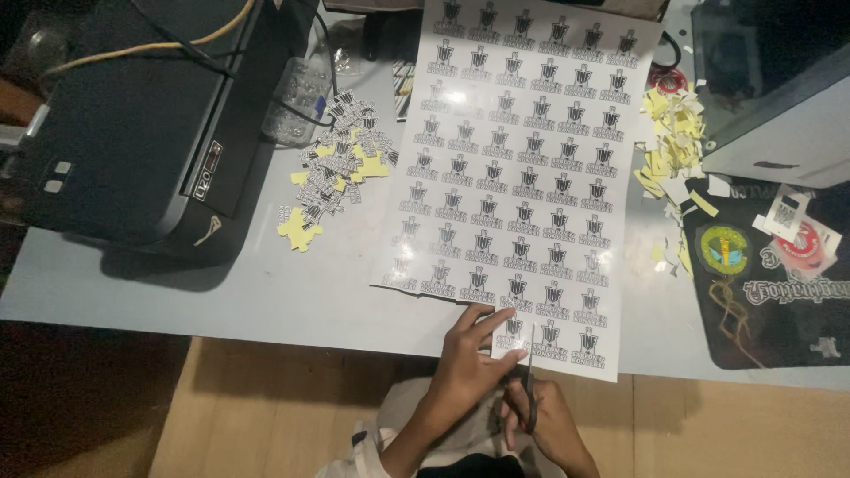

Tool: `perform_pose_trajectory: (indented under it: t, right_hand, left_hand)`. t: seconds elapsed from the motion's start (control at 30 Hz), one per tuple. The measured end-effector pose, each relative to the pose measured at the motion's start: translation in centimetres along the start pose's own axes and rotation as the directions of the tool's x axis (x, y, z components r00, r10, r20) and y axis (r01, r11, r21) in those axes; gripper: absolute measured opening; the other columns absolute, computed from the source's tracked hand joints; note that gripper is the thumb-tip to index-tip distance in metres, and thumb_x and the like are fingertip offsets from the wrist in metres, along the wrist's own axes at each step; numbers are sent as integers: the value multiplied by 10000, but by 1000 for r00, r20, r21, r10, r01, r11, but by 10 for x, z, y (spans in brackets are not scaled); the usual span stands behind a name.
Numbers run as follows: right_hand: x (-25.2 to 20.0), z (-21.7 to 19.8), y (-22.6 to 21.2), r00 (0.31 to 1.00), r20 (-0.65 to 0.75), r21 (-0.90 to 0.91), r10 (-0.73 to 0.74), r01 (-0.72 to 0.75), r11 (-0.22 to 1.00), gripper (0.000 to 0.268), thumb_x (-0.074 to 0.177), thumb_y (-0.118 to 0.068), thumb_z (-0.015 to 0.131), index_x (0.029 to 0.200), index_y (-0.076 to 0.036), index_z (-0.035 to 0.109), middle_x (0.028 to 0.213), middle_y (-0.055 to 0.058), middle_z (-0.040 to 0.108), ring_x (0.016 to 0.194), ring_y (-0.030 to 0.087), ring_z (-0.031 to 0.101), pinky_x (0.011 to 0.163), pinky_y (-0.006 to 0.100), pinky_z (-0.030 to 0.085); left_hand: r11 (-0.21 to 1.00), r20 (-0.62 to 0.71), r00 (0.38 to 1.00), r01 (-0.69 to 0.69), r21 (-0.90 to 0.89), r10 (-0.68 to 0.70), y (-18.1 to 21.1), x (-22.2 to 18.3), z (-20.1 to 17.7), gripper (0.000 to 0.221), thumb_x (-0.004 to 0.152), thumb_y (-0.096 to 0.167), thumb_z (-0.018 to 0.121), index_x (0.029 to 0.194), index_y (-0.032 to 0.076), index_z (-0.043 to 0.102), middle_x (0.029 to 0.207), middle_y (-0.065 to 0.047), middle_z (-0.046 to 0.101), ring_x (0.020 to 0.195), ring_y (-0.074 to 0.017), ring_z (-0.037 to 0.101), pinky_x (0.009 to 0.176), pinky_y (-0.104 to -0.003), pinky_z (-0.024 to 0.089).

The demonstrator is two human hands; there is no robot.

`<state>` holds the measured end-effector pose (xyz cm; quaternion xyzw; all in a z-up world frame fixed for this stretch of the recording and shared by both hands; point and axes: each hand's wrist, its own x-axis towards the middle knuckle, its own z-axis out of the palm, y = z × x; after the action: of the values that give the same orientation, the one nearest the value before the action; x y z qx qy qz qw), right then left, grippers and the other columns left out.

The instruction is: The person uses scissors to cut individual stickers from a printed sheet. They repeatedly trim around the printed shapes, occasionally repositioning the sheet, and accumulate cut pieces on the desk.

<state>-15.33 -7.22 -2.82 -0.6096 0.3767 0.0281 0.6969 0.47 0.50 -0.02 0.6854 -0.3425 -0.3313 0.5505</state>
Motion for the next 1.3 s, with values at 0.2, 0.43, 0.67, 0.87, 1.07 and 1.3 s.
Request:
perform_pose_trajectory:
  t: [0.2, 0.43, 0.67, 0.87, 1.07, 1.3]
  right_hand:
    - [1, 1, -2, 999, -12, -20, -39, 39, 999, 700, 921, -527, 471, 576, 44, 682, 363, 191, 655, 316, 235, 612, 455, 315, 482]
    - [5, -2, -8, 989, 26, -60, -145, 147, 987, 733, 932, -593, 391, 626, -2, 696, 366, 180, 692, 293, 154, 491, 393, 269, 307]
    - [-1, 2, -25, 997, -74, -245, -8, -11, 970, 751, 852, -661, 379, 548, -41, 674, 338, 106, 657, 368, 161, 631, 578, 271, 517]
    - [7, -4, -7, 985, 13, -8, -170, 170, 985, 694, 949, -544, 470, 533, -29, 680, 327, 126, 631, 261, 160, 502, 414, 287, 418]
    - [7, -5, -13, 994, 4, -68, -113, 113, 991, 749, 954, -575, 374, 561, -10, 670, 339, 173, 659, 285, 133, 423, 408, 257, 347]
    - [0, 0, -34, 1000, -8, -66, -12, 11, 998, 751, 950, -561, 380, 553, 17, 653, 340, 184, 635, 313, 189, 518, 491, 282, 452]
  left_hand:
    - [999, 1, 1000, 31, -21, -31, 2, -1, -1, 571, 835, 191, 806, 1375, 134, 628, 1292, -85, 526, 1052, -221, 618, 769, -316, 708]
    - [995, 19, 999, 44, -94, -43, 6, -1, -5, 574, 823, 173, 811, 1367, 135, 630, 1272, -91, 538, 1122, -197, 631, 905, -335, 678]
    - [994, 24, 999, 43, -98, -41, 2, -3, -3, 579, 841, 191, 798, 1385, 122, 611, 1317, -115, 504, 1124, -248, 625, 877, -365, 690]
    - [998, 4, 999, 40, -50, -40, -1, -2, -2, 578, 806, 212, 827, 1355, 170, 648, 1299, -92, 537, 1051, -202, 629, 808, -323, 702]
    - [996, -1, 999, 33, -88, -33, -2, -4, -3, 572, 805, 194, 831, 1349, 198, 655, 1274, -64, 543, 1089, -162, 631, 836, -320, 698]
    - [993, 10, 997, 77, -88, -77, -1, -4, -2, 580, 806, 200, 826, 1359, 196, 650, 1266, -51, 532, 1049, -172, 629, 788, -313, 710]
